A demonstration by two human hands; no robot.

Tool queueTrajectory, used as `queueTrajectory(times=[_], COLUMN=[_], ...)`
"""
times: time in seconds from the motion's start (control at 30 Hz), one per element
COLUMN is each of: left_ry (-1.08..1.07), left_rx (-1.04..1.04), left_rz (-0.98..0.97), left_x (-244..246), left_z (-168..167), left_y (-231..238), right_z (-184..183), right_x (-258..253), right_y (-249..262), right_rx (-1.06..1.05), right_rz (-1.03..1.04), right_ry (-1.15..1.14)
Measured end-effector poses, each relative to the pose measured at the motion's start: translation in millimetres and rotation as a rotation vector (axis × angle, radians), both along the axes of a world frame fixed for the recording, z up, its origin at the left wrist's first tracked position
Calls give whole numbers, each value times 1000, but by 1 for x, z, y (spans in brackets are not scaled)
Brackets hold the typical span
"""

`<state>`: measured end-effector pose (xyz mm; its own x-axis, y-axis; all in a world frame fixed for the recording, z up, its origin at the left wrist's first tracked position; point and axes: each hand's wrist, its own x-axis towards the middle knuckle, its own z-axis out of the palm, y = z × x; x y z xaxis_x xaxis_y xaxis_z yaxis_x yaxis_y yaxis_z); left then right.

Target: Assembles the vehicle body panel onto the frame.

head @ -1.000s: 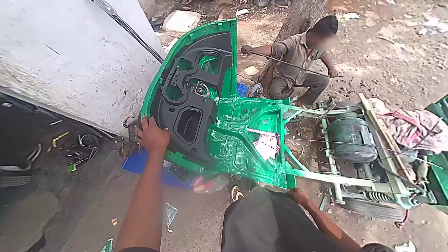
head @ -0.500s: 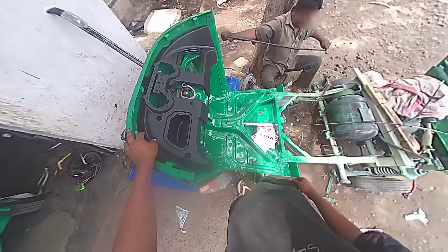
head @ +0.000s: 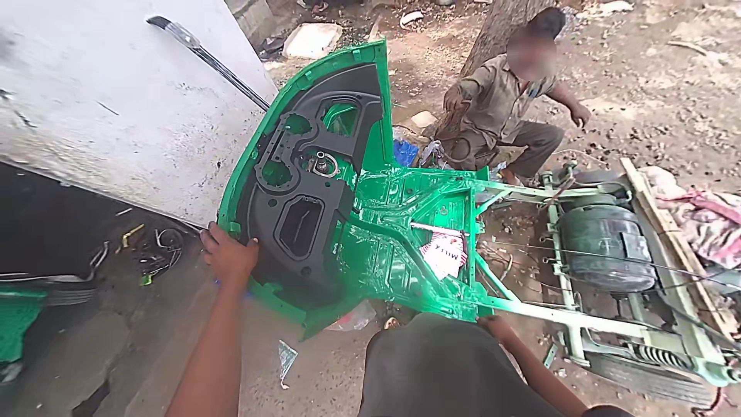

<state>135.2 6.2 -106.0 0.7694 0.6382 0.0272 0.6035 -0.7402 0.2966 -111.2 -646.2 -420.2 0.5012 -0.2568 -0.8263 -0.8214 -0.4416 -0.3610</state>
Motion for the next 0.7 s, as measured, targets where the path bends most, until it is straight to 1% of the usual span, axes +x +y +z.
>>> queueTrajectory(times=[0.17, 0.27, 0.5, 0.57, 0.7], left_ry=[0, 34, 87, 107, 149], left_rx=[-19, -14, -46, -60, -74], left_rz=[28, 51, 96, 103, 114], left_x=[0, 0, 3, 8, 11], left_z=[1, 2, 0, 3, 5], left_y=[-3, -3, 0, 0, 1], right_z=[-9, -17, -12, -8, -17], right_x=[36, 45, 66, 79, 101], right_y=[-18, -28, -49, -52, -57], right_rx=[-9, 10, 10, 6, 30], right_rz=[119, 109, 122, 109, 59], right_ry=[13, 8, 6, 32, 60])
